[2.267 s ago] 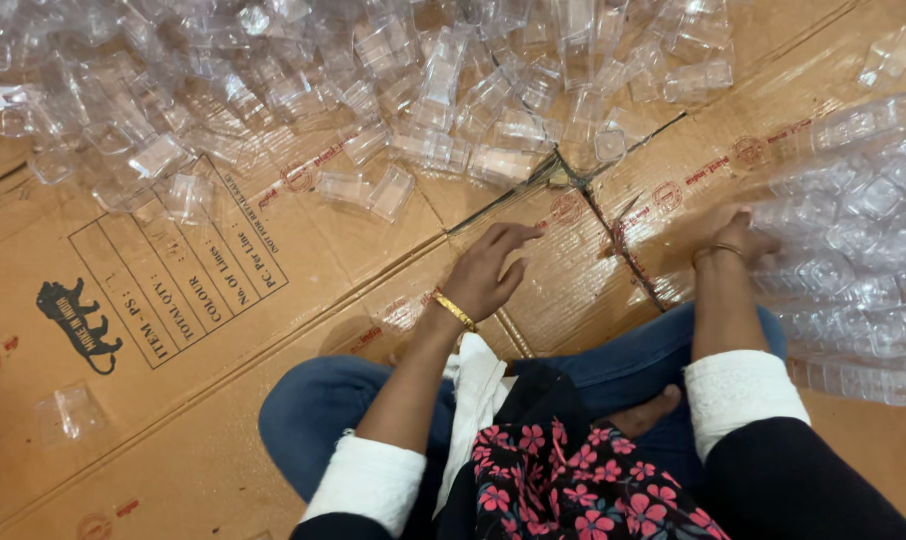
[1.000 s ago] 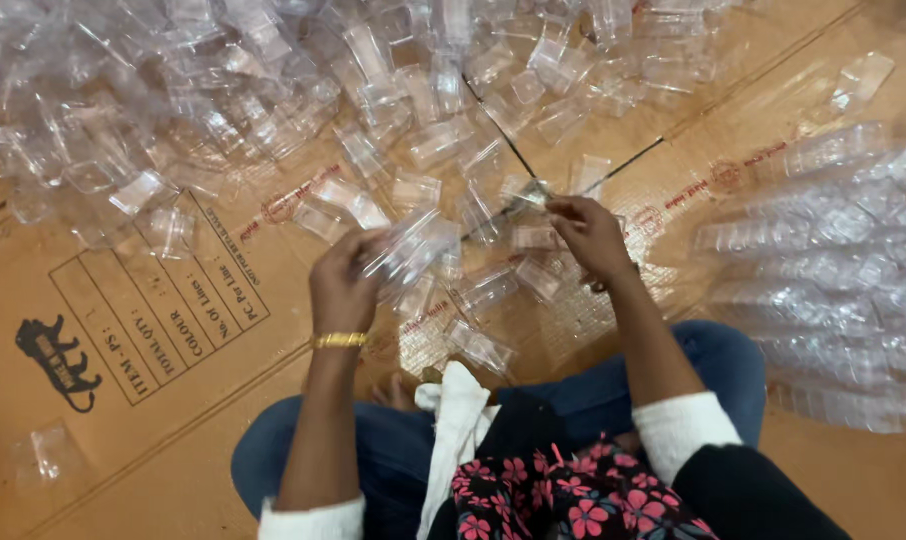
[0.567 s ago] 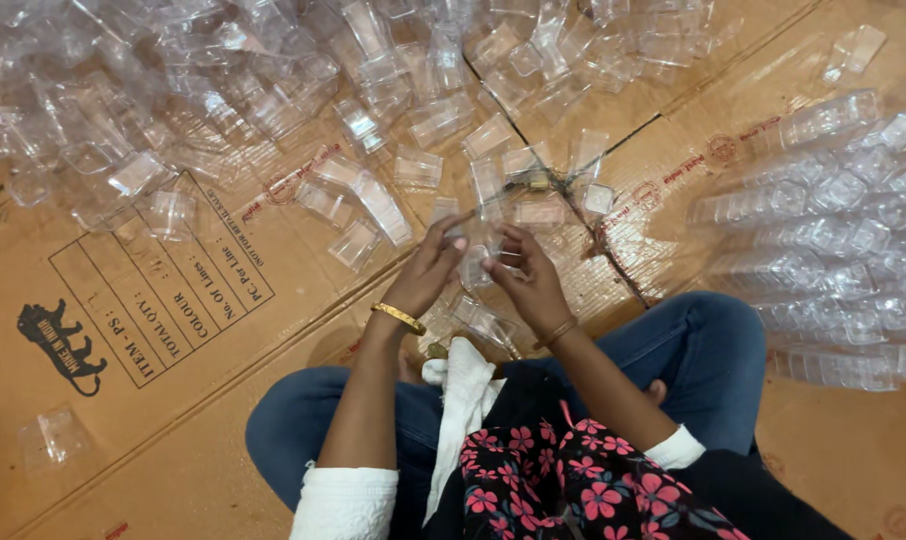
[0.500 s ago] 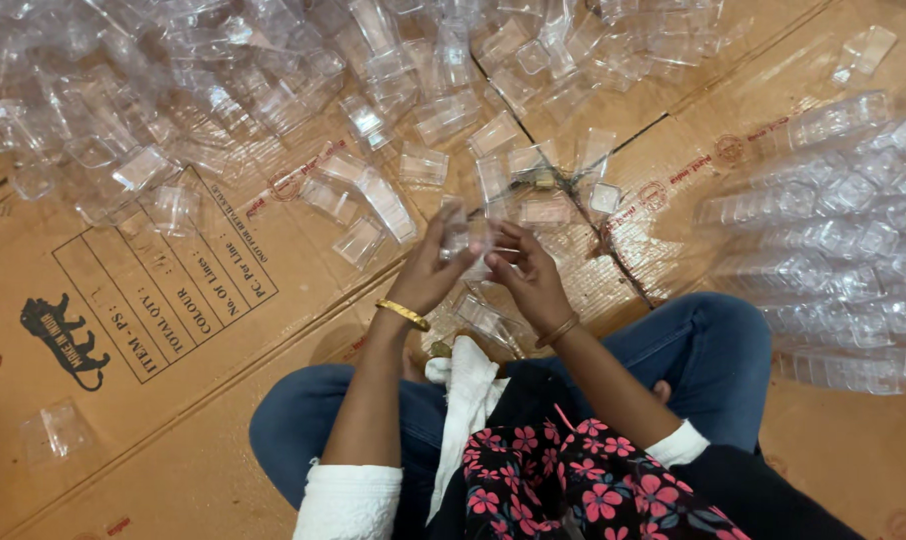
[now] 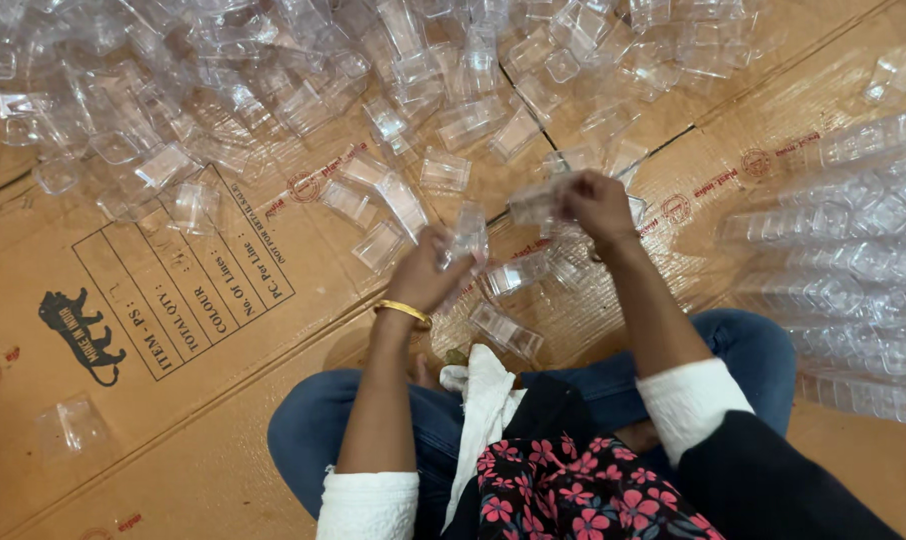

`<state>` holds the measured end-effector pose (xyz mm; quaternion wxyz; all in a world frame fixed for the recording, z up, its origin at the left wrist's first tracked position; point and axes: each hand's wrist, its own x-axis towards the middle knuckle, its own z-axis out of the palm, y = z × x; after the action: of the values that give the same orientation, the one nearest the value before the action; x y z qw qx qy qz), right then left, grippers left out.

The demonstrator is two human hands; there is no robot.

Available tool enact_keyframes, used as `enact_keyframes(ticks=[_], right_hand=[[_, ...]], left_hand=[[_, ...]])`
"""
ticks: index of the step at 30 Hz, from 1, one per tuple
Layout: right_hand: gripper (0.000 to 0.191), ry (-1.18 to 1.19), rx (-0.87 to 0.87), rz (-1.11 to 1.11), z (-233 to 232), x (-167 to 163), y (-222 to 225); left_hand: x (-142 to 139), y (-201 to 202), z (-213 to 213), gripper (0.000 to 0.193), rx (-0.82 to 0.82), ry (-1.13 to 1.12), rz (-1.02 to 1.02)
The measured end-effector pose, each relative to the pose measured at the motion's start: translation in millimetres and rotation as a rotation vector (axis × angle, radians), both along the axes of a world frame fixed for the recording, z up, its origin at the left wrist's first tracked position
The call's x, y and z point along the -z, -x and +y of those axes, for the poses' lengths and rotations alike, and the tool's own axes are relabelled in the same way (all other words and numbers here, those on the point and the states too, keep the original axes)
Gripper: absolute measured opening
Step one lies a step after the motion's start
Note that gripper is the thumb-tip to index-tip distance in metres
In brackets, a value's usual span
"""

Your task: The person sits on the floor surrounded by loose clear plastic boxes and stacks them one at a time into a tall vertical stack, picking each box from the pile and aligning it on top of the stack by hand.

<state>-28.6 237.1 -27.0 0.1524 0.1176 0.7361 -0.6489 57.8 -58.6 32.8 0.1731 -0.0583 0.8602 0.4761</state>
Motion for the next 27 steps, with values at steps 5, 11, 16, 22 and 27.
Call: enact_keyframes(ticks=[5,11,16,22,27], right_hand=[[0.022,0.469,-0.064,-0.384,15.2,-18.9,-49.1],[0.021,0.430,-0.097,-0.145,15.5,-45.1,-61.2],[0.022,0.429,-0.093,-0.129,13.8,-63.5,-62.9],[0.024,0.424,-0.043,-0.222,15.1,-70.0,-60.7],[0.022,0.463,-0.083,-0.155,16.8,-71.8,-60.9]], left_hand=[[1.6,-9.7,22.1,0.082,0.281,0.080,-0.157],[-18.1,-6.2,20.7,0.081,0.308,0.032,-0.091],[-31.8,-5.1,21.4,0.081,0.303,-0.002,-0.036],[-38.2,-3.2,20.2,0.081,0.313,0.011,-0.049],[-43.0,-3.3,21.6,0.078,0.293,-0.084,-0.062]])
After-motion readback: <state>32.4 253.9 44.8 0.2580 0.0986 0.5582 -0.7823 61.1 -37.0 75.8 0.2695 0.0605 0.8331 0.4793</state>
